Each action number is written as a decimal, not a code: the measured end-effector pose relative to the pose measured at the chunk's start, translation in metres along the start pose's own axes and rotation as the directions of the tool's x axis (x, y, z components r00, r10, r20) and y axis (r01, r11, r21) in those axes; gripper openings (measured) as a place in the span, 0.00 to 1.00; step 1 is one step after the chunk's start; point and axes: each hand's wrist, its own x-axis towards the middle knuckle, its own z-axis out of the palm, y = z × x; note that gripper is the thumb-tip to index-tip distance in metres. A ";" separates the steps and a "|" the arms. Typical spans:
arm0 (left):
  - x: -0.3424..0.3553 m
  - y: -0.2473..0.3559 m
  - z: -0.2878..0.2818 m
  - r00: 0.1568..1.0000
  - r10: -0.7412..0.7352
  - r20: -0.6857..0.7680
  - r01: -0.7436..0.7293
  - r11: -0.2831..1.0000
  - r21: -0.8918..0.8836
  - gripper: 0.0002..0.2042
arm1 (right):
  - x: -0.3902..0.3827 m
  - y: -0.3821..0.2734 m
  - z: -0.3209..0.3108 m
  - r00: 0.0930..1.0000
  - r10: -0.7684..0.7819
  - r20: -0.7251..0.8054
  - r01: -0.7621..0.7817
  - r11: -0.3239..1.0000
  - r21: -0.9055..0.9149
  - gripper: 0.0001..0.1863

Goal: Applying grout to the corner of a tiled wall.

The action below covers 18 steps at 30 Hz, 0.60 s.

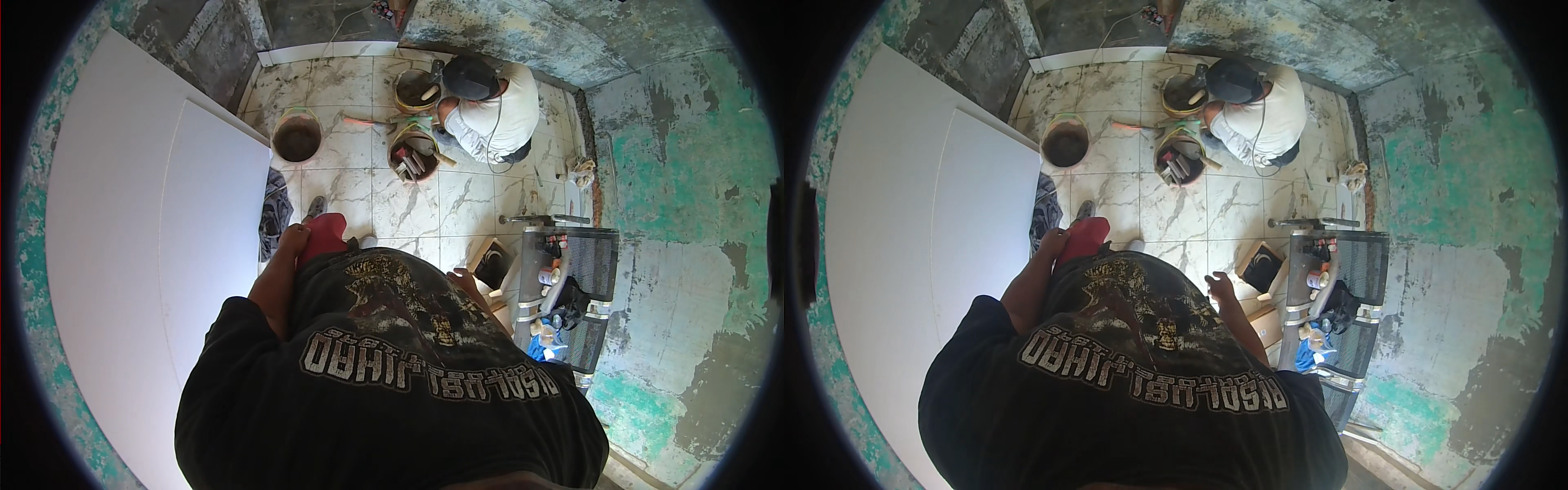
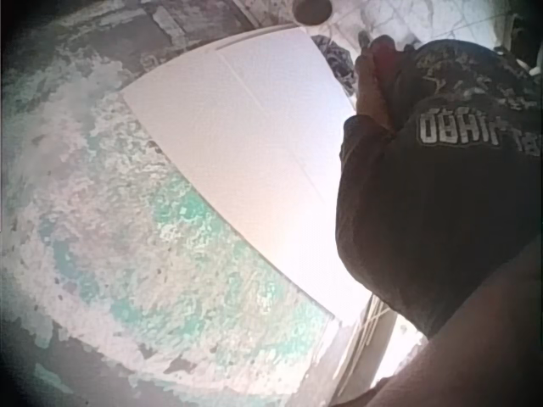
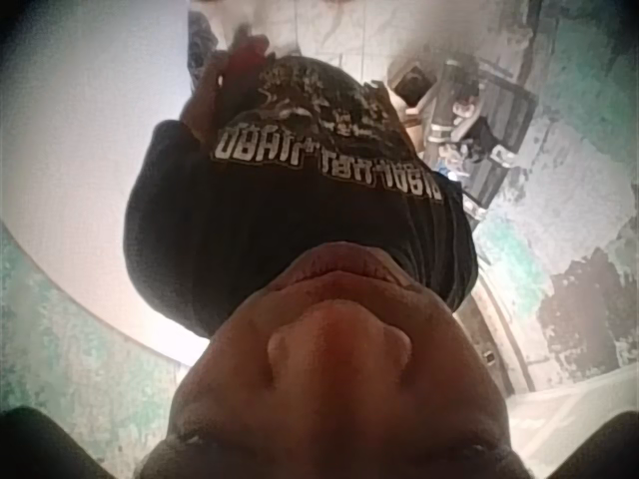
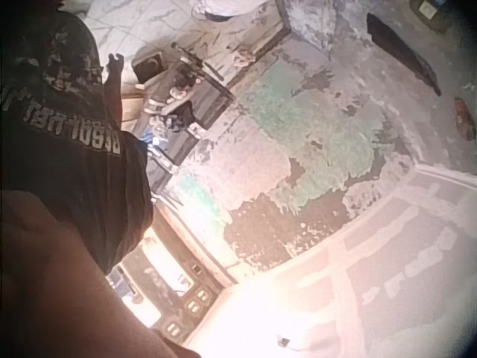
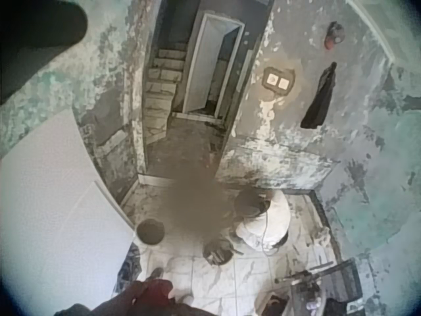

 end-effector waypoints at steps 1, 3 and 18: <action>0.000 -0.001 0.000 1.000 0.008 -0.008 -0.008 1.000 0.004 0.19 | 0.000 0.000 0.000 1.000 -0.004 0.004 0.004 1.000 -0.006 0.27; 0.000 -0.003 0.001 1.000 0.003 -0.012 -0.003 1.000 0.001 0.19 | -0.001 -0.001 0.000 1.000 -0.007 0.006 0.007 1.000 -0.005 0.27; 0.013 -0.008 0.003 0.998 -0.014 0.061 0.014 1.000 0.000 0.20 | 0.006 -0.001 0.006 0.999 -0.011 -0.031 0.013 0.999 0.039 0.26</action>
